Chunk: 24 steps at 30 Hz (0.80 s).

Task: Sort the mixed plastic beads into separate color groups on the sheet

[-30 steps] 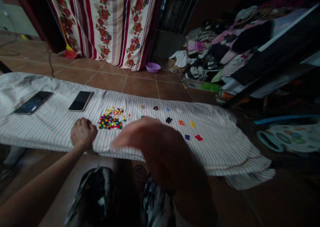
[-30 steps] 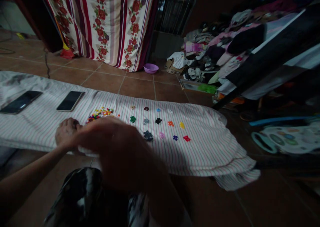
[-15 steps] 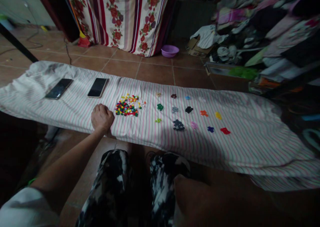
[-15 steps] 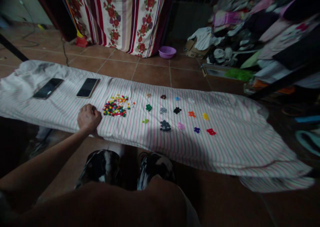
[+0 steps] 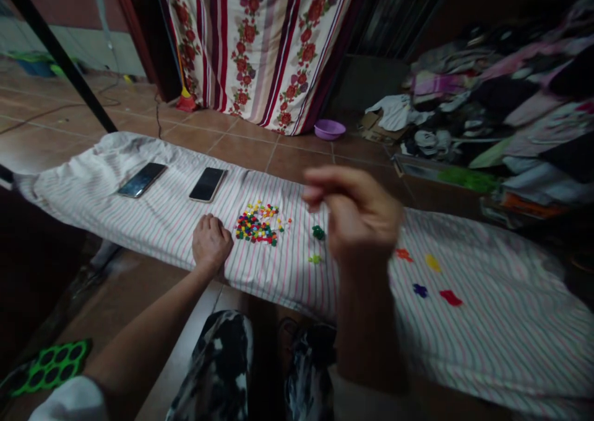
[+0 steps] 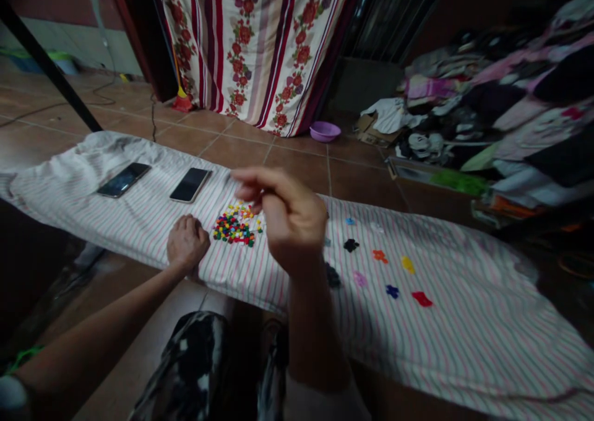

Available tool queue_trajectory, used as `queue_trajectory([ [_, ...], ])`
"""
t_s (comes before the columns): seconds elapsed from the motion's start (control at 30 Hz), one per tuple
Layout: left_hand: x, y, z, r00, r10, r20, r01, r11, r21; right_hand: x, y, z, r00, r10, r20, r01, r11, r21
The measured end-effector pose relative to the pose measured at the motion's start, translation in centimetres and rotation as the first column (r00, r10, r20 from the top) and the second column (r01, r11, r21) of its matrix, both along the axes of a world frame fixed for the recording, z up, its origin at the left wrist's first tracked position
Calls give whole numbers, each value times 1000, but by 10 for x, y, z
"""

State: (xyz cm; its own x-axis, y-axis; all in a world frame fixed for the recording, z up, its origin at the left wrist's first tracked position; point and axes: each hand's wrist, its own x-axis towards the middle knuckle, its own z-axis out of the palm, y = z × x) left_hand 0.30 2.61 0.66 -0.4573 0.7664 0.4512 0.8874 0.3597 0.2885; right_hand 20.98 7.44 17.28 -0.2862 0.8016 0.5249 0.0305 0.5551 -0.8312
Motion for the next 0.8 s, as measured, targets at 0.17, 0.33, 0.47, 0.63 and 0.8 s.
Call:
queue_trajectory([
  [0.17,-1,0,-3,1000,-12,13,12,1000,26,-34,44,-62,918,-200,343,165,978,129],
  [0.33,0,0,-3,1000,1,29,-2,1000,30,-58,61,-116,696,-180,695,121,984,133],
  [0.47,0,0,-3,999,4,32,-5,1000,29,-68,58,-123,569,-202,797,140,979,148],
  [0.63,0,1,-2,999,1,46,-2,999,33,-75,59,-130,517,-210,830,152,977,153],
  [0.8,0,1,-3,1000,-3,24,2,999,36,-80,59,-132,518,-205,831,134,978,158],
])
